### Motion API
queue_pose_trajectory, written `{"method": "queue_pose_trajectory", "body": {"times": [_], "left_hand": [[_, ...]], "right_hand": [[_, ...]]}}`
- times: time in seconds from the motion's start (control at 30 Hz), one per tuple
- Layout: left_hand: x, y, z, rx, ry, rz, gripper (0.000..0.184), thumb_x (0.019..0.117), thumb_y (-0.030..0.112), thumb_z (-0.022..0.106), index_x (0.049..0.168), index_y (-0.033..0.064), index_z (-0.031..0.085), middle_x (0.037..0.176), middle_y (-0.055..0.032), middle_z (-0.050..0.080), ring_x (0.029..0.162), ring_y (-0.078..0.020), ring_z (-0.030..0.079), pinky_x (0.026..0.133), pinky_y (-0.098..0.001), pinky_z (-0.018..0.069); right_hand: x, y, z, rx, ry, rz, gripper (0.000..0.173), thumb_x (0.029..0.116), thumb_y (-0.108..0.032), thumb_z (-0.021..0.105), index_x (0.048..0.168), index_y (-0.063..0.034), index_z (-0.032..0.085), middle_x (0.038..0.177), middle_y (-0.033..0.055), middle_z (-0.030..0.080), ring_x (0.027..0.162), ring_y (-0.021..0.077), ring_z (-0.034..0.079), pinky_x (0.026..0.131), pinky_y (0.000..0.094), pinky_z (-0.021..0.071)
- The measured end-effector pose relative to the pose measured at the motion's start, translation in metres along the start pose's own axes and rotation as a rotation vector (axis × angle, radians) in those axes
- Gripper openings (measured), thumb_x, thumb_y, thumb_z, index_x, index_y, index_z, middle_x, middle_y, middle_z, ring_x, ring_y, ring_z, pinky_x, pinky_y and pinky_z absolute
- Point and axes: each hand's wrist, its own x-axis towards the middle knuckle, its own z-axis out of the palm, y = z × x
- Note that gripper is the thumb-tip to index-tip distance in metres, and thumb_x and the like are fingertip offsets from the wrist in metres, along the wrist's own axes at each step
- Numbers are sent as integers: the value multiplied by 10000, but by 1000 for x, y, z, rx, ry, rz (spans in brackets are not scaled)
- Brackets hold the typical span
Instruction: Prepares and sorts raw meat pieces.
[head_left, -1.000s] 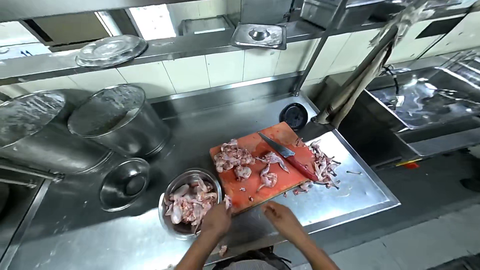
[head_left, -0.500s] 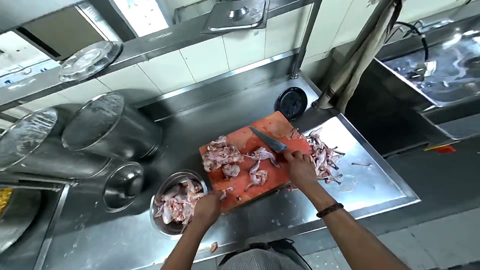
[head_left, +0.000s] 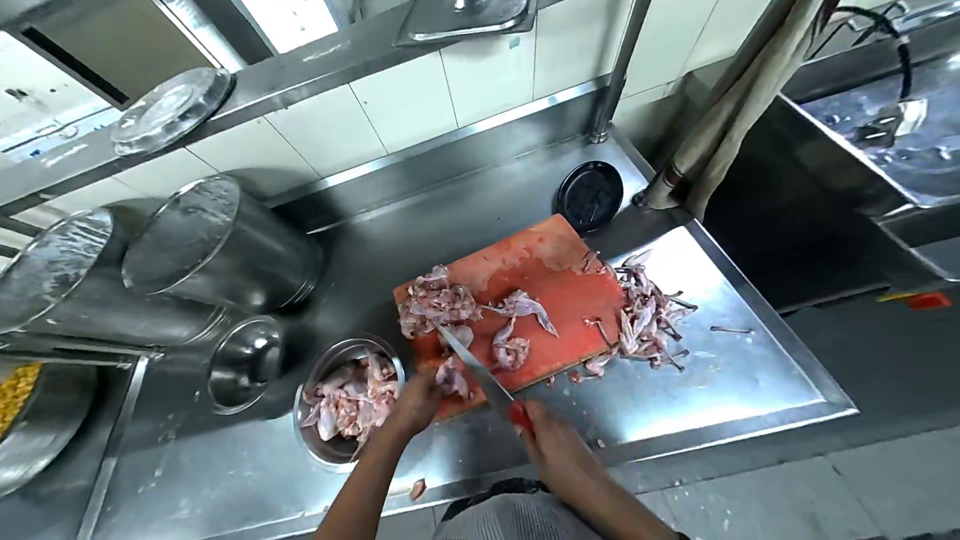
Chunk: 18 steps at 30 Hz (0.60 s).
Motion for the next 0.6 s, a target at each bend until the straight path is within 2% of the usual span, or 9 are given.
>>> {"method": "queue_pose_trajectory", "body": {"times": [0.13, 0.23, 0.33, 0.4, 0.47, 0.53, 0.6], "left_hand": [[3, 16, 7, 117, -12, 9, 335, 1051, 227, 520, 1281, 24, 655, 1288, -163, 656, 1237, -274, 616, 1115, -459, 454], [3, 26, 18, 235, -3, -16, 329, 1033, 148, 495, 1306, 27, 633, 1338, -168, 629, 1277, -290, 594, 1126, -469, 451], [-3, 29, 29, 278, 41, -57, 331, 1041, 155, 465, 1317, 46, 611, 1350, -149, 616, 1281, -282, 591, 1108, -461, 471], [-11, 28, 31, 174, 65, -77, 386, 1064, 268, 441, 1350, 54, 587, 1342, -153, 620, 1249, -287, 612, 1074, -494, 492], [-20, 23, 24, 51, 97, -100, 486, 1030, 469, 440, 1311, 111, 609, 1209, -123, 673, 1128, -270, 659, 992, -539, 521], [-33, 27, 7, 151, 99, -162, 602, 1004, 641, 402, 1294, 165, 630, 1162, -103, 700, 1087, -284, 681, 945, -585, 530], [-44, 40, -11, 404, 104, -229, 576, 1044, 614, 343, 1277, 180, 643, 1223, -96, 695, 1123, -315, 680, 929, -594, 541]], "right_hand": [[-12, 1, 10, -40, -14, 68, 403, 1064, -365, 437, 1371, -108, 489, 1054, 155, 705, 923, 344, 727, 799, 543, 588], [-19, 3, 7, -74, -32, 91, 410, 1074, -374, 416, 1385, -112, 471, 1039, 155, 705, 925, 355, 725, 797, 545, 583], [-22, 9, 6, -99, -37, 96, 402, 1069, -374, 419, 1383, -131, 477, 1037, 145, 704, 924, 349, 725, 787, 542, 585], [-24, 13, 5, -96, -36, 106, 408, 1065, -372, 425, 1391, -133, 476, 1038, 149, 706, 930, 348, 726, 793, 544, 586], [-25, 16, 2, -81, -27, 111, 417, 1060, -376, 436, 1393, -130, 481, 1033, 154, 710, 936, 354, 726, 800, 550, 584], [-25, 19, 2, -67, -8, 99, 425, 1060, -389, 440, 1391, -127, 491, 1037, 150, 712, 938, 353, 725, 804, 549, 584], [-23, 21, 2, -64, 3, 81, 432, 1061, -402, 437, 1399, -137, 490, 1035, 144, 714, 931, 345, 726, 800, 545, 585]]}}
